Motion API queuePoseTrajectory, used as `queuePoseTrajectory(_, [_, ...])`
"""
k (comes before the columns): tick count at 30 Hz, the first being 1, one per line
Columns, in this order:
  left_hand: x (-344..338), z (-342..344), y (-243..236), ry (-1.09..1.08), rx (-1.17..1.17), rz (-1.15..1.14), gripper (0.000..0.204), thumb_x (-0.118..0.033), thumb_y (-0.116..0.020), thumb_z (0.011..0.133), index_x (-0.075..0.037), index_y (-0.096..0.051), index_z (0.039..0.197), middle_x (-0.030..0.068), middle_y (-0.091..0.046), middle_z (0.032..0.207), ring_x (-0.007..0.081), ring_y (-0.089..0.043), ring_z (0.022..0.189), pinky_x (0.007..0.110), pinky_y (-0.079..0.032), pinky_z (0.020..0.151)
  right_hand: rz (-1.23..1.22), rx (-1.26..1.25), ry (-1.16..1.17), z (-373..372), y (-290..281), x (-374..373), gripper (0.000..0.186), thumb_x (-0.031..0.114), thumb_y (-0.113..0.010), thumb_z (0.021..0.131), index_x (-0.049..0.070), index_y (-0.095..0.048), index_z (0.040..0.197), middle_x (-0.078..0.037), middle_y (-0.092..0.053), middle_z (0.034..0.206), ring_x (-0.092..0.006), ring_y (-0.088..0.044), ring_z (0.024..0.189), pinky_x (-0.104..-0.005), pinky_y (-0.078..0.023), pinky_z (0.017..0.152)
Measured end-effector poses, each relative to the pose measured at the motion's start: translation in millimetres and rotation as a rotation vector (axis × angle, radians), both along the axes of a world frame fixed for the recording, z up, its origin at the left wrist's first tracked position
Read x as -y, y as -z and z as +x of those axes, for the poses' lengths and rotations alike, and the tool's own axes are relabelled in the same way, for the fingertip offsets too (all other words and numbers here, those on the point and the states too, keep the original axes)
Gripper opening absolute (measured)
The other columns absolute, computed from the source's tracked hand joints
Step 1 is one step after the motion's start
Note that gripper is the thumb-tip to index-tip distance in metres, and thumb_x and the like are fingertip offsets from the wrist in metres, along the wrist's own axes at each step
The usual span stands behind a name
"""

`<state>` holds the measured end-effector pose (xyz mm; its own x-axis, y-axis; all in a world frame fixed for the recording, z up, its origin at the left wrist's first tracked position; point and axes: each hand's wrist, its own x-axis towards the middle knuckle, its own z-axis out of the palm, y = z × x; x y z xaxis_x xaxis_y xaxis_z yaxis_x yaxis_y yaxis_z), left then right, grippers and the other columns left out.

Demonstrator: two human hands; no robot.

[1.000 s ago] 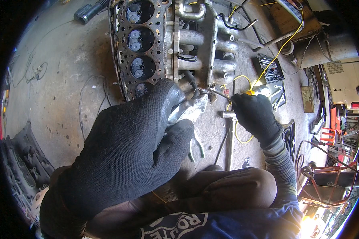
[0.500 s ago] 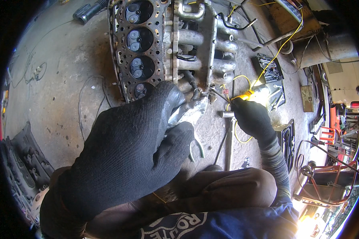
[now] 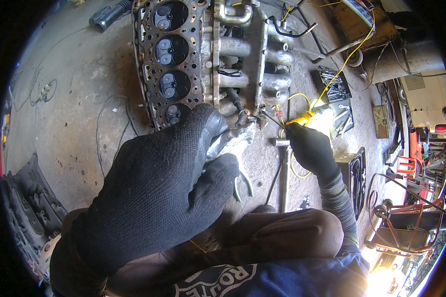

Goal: The person sits on the garage floor and works on a disassembled engine block. They use a hammer to tap a component, then use a screwdriver to adjust parts, and finally wipe the engine with a cloth.

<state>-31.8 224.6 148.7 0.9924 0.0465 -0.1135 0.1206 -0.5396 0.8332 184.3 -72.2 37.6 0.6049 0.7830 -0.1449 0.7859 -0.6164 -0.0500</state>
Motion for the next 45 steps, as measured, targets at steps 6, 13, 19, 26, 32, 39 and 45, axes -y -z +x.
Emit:
queuePoseTrajectory(6, [1.2, -1.0, -0.5, -0.027, 0.014, -0.033, 0.039, -0.016, -0.065, 0.103, 0.005, -0.057, 0.135, 0.0289, -0.074, 0.103, 0.0408, -0.077, 0.095, 0.046, -0.059, 0.083, 0.010, 0.059, -0.040, 7.5, 3.5, 8.8, 0.022, 0.011, -0.064, 0.096, 0.010, -0.072, 0.116, -0.014, -0.075, 0.093, -0.0365, -0.074, 0.084, -0.0473, -0.058, 0.075])
queuePoseTrajectory(13, [2.5, -0.4, 0.1, -0.010, 0.006, -0.014, 0.040, -0.016, -0.065, 0.103, 0.006, -0.057, 0.135, 0.0291, -0.074, 0.105, 0.0393, -0.078, 0.097, 0.046, -0.059, 0.085, 0.048, 0.029, -0.061, 11.6, 4.0, 12.7, 0.026, 0.006, -0.063, 0.095, 0.009, -0.073, 0.119, -0.012, -0.077, 0.100, -0.0348, -0.075, 0.091, -0.0453, -0.059, 0.080])
queuePoseTrajectory(19, [0.0, -0.3, 1.7, 0.003, -0.010, -0.004, 0.040, -0.015, -0.065, 0.102, 0.007, -0.057, 0.136, 0.0291, -0.074, 0.106, 0.0395, -0.077, 0.099, 0.046, -0.059, 0.087, 0.135, 0.040, -0.107, 20.4, 11.4, 18.1, 0.023, 0.008, -0.063, 0.093, 0.011, -0.070, 0.115, -0.012, -0.074, 0.094, -0.0361, -0.074, 0.086, -0.0464, -0.057, 0.073])
queuePoseTrajectory(26, [0.6, -1.2, 0.6, -0.005, 0.013, -0.023, 0.038, -0.014, -0.065, 0.102, 0.004, -0.057, 0.134, 0.0288, -0.074, 0.105, 0.0408, -0.077, 0.098, 0.046, -0.058, 0.084, 0.228, 0.078, -0.164, 29.9, 23.4, 28.1, 0.022, 0.010, -0.062, 0.094, 0.012, -0.069, 0.114, -0.013, -0.073, 0.092, -0.0378, -0.073, 0.085, -0.0477, -0.056, 0.071])
queuePoseTrajectory(32, [1.3, -0.7, -1.3, 0.000, 0.003, -0.014, 0.040, -0.013, -0.065, 0.101, 0.004, -0.056, 0.136, 0.0288, -0.074, 0.105, 0.0425, -0.076, 0.098, 0.047, -0.057, 0.085, 0.179, 0.016, -0.143, 34.7, 22.4, 35.2, 0.026, 0.010, -0.064, 0.095, 0.010, -0.070, 0.120, -0.014, -0.074, 0.101, -0.0378, -0.073, 0.093, -0.0473, -0.057, 0.077])
queuePoseTrajectory(39, [3.2, 0.4, 0.4, -0.033, 0.017, 0.007, 0.038, -0.013, -0.065, 0.101, 0.004, -0.059, 0.134, 0.0292, -0.074, 0.105, 0.0419, -0.077, 0.101, 0.047, -0.057, 0.087, 0.256, 0.049, -0.163, 30.2, 24.9, 32.0, 0.021, 0.011, -0.064, 0.095, 0.011, -0.070, 0.116, -0.013, -0.074, 0.096, -0.0380, -0.073, 0.088, -0.0470, -0.057, 0.075])
queuePoseTrajectory(45, [-0.8, 0.8, -12.0, -0.090, -0.085, -0.086, 0.037, -0.013, -0.065, 0.103, 0.008, -0.059, 0.133, 0.0289, -0.073, 0.109, 0.0362, -0.076, 0.103, 0.044, -0.058, 0.092, 0.194, 0.032, -0.046, 5.8, 5.7, 20.4, 0.013, 0.017, -0.065, 0.098, 0.012, -0.069, 0.109, -0.014, -0.074, 0.091, -0.0375, -0.073, 0.082, -0.0479, -0.057, 0.070])
